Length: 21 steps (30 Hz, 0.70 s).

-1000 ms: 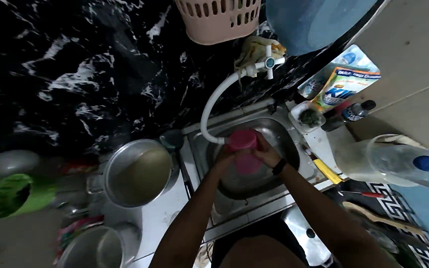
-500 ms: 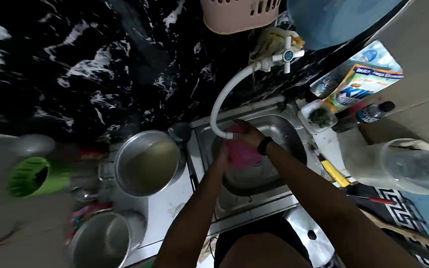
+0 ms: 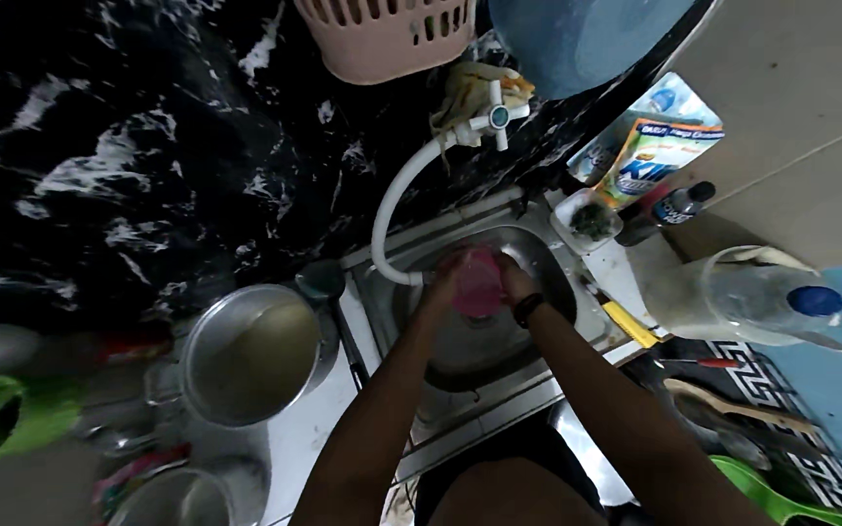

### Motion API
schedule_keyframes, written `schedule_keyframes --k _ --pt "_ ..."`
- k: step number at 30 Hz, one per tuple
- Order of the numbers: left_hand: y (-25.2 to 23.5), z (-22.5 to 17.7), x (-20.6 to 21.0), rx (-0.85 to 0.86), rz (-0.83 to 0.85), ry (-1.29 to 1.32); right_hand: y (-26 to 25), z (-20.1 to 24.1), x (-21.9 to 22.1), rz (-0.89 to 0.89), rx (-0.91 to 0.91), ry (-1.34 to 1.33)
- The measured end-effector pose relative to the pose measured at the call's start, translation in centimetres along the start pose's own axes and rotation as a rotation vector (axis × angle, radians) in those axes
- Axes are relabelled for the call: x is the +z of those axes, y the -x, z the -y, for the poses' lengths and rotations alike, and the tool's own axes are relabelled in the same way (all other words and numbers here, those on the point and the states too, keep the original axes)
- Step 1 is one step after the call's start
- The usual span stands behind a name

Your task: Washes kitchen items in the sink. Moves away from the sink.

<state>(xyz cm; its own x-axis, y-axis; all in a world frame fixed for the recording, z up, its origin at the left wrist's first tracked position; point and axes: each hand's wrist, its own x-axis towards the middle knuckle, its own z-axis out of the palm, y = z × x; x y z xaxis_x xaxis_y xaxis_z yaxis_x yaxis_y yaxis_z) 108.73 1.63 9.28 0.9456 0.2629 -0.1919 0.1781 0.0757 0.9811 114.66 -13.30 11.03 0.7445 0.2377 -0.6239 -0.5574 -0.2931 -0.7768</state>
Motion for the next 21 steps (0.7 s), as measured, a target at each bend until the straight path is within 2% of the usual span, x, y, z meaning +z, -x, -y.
schedule_keyframes --k 2,4,6,8,11,14,16,19,21 --pt "0.4 1.0 0.0 -0.185 -0.162 0.150 1.2 -0.2 0.1 0.010 -0.155 0.113" --pt "1.0 0.1 0.4 -0.379 -0.275 0.243 1.2 -1.0 0.1 0.055 -0.321 0.195" --pt "1.7 -0.6 0.5 -0.475 -0.345 0.283 0.6 -2.3 -0.2 0.154 -0.434 0.231" --pt "2.7 -1.5 0.4 -0.472 -0.377 0.237 0.4 -3.8 -1.0 0.272 -0.505 0.327" --pt "3.8 -2.2 -0.3 -0.449 -0.382 0.177 1.1 -4.2 -1.7 0.339 -0.472 0.560" --pt "4.7 -1.5 -1.0 -0.375 -0.306 0.245 0.2 -3.6 -1.9 0.312 -0.509 0.632" --pt "4.9 -0.9 -1.7 -0.306 -0.329 0.283 -0.1 -2.9 -0.9 0.276 -0.519 0.617" --pt "5.3 -0.6 -2.8 -0.326 -0.396 0.353 -0.1 -3.4 0.1 0.253 -0.501 0.642" --pt "6.0 -1.1 -3.9 -0.340 -0.349 0.346 -0.1 -3.3 -1.0 0.270 -0.477 0.731"
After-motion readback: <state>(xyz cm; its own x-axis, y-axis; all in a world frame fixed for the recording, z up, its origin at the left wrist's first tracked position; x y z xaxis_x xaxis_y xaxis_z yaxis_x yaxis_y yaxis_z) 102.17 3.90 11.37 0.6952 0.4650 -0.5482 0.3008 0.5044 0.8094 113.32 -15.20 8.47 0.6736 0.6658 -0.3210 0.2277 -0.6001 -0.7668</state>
